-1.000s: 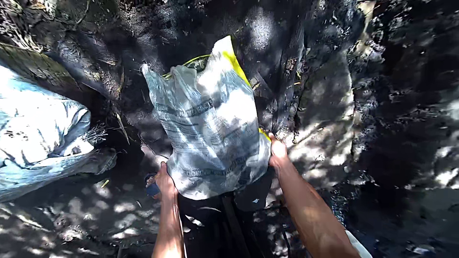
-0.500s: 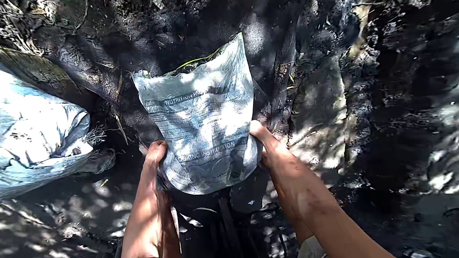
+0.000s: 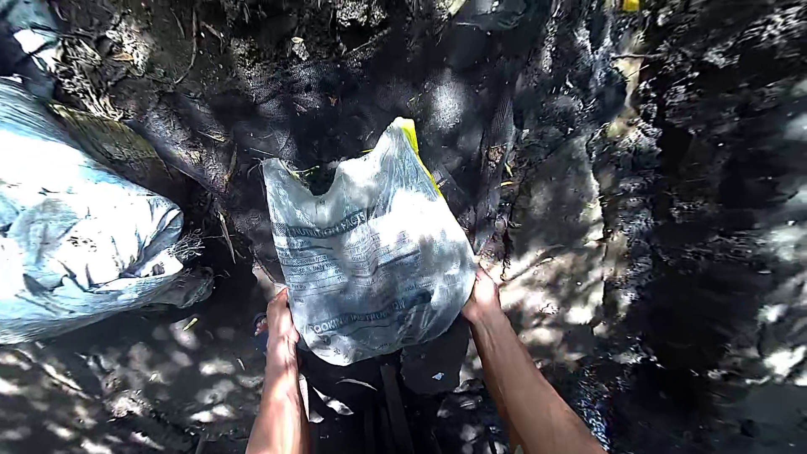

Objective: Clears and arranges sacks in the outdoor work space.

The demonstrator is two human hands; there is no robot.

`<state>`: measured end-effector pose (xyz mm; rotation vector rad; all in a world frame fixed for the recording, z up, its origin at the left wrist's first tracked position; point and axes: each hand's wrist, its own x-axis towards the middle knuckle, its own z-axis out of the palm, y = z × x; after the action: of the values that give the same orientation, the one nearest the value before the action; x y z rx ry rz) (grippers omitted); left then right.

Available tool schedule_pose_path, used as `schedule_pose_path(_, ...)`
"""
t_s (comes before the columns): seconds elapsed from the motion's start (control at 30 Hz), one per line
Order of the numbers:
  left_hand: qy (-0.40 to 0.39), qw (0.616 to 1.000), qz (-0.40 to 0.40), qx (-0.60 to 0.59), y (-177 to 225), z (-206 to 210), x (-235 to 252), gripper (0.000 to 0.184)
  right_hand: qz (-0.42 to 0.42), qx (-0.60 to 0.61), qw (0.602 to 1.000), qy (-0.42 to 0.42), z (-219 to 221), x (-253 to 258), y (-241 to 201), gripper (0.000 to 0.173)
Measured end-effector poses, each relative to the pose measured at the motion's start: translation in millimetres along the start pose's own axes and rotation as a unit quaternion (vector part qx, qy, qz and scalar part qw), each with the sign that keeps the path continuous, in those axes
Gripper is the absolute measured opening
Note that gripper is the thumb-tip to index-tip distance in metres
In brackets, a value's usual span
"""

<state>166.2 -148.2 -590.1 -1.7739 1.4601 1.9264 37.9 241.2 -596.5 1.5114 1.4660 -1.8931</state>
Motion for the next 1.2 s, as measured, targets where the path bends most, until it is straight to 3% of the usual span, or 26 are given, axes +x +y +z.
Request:
schedule_pose_path(0.13, 0.070, 0.996, -0.052, -0.003, 30, 33, 15, 0.025, -0.043, -0.017, 0.998, 0.030, 31, 8, -12, 0.040)
schedule_pose_path(0.3, -0.012, 0.991, 0.022, -0.130, 7, -10, -26, 0.028, -0.108, 0.011, 0.989, -0.100, -15, -27, -16, 0.040)
schedule_pose_path(0.37, -0.019, 0.987, -0.004, -0.161, 1, -9, -24, 0.044, -0.105, 0.037, 0.991, -0.074, -32, -25, -14, 0.039)
schedule_pose_path(0.47, -0.059, 0.988, -0.016, -0.139, 27, 7, -7, 0.062, -0.113, 0.039, 0.991, -0.053, -1, -24, -24, 0.032)
schedule_pose_path(0.57, -0.046, 0.998, 0.005, -0.049, 40, 6, -29, 0.027, -0.165, 0.000, 0.985, -0.055, -7, -55, -25, 0.025)
schedule_pose_path(0.7, -0.024, 0.998, 0.013, -0.062, 11, -24, -40, 0.021, -0.166, 0.061, 0.982, -0.066, -54, -77, -14, 0.020)
schedule_pose_path(0.8, -0.009, 0.990, 0.001, 0.143, 11, -21, -22, 0.032, -0.066, 0.012, 0.997, -0.041, -59, -60, -23, 0.024)
schedule_pose_path(0.87, -0.009, 0.941, -0.002, 0.339, 25, -23, -5, 0.043, 0.047, -0.094, 0.994, 0.010, -57, -45, -38, 0.036)
schedule_pose_path(0.93, 0.004, 0.908, 0.000, 0.418, 46, -21, 7, 0.057, 0.111, -0.254, 0.958, 0.067, -54, -17, -55, 0.057)
schedule_pose_path(1.0, 0.021, 0.925, -0.021, 0.379, 66, -14, 17, 0.061, 0.126, -0.362, 0.922, 0.052, -40, 17, -66, 0.064)
schedule_pose_path(1.1, -0.015, 0.949, -0.054, 0.310, 67, 2, 32, 0.055, 0.117, -0.467, 0.876, -0.023, 10, 39, -70, 0.063)
schedule_pose_path(1.2, 0.019, 0.955, -0.086, 0.282, 47, 14, 27, 0.050, 0.078, -0.647, 0.757, -0.052, 43, 32, -51, 0.058)
